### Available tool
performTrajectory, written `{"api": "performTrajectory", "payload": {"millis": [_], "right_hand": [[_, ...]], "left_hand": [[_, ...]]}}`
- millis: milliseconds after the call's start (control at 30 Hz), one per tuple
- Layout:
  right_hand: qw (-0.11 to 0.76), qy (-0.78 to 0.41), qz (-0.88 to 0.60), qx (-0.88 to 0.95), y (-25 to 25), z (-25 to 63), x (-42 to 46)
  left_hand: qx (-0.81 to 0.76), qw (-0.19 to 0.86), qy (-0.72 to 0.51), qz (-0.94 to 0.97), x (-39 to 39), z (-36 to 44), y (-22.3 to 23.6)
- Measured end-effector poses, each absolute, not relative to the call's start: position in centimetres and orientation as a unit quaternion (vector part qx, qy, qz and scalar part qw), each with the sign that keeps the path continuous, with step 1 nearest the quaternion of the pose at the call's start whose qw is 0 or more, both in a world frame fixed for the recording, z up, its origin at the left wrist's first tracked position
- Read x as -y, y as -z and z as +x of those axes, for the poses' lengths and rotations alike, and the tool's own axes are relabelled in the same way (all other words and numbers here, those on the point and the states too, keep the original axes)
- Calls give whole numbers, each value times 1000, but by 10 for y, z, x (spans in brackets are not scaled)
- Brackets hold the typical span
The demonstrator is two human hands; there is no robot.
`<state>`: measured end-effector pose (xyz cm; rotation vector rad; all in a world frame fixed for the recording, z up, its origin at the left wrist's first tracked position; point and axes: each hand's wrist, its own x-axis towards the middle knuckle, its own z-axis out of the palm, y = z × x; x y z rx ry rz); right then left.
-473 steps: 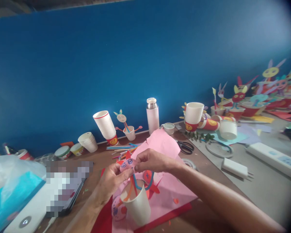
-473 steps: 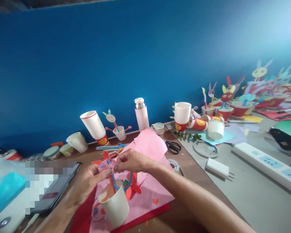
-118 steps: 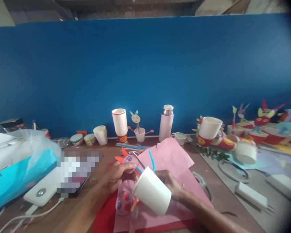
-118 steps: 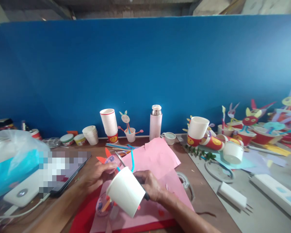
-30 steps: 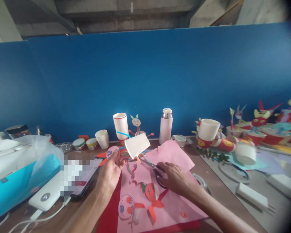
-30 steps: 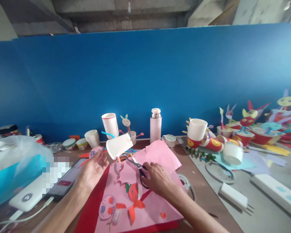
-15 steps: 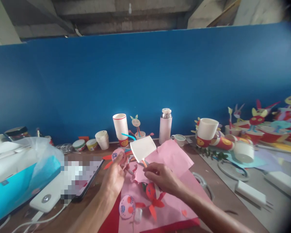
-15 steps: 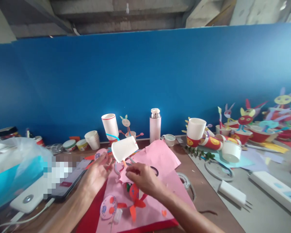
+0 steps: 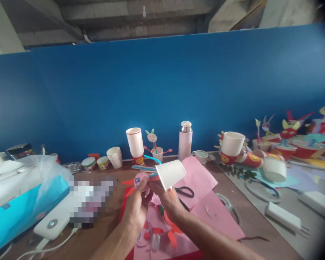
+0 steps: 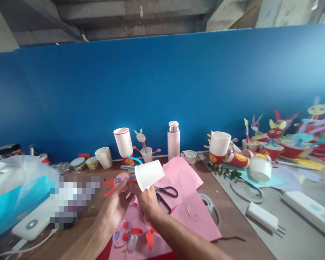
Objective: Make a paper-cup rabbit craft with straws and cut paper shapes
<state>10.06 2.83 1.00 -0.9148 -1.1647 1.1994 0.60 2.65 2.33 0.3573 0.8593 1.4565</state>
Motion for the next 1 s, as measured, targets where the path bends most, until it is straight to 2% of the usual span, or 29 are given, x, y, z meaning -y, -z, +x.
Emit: {"api": "performTrajectory", "payload": {"millis": [300,667,800,1000], "right_hand": [[602,-552,-339,467,-21,109,-37],[591,-542,-352,483,-33,128,-47],[568,-523,-361,523,-42,146,-55],[494,-569,-334,566,-38,162,-66]], "left_hand": [[-369,646,-638,197,-24,14,-24],[-354,667,-591,284,-19,15,-29],[-308,694,-586,285,-17,10,-37],[-356,712,-508,329,-25,-4,-46]]}}
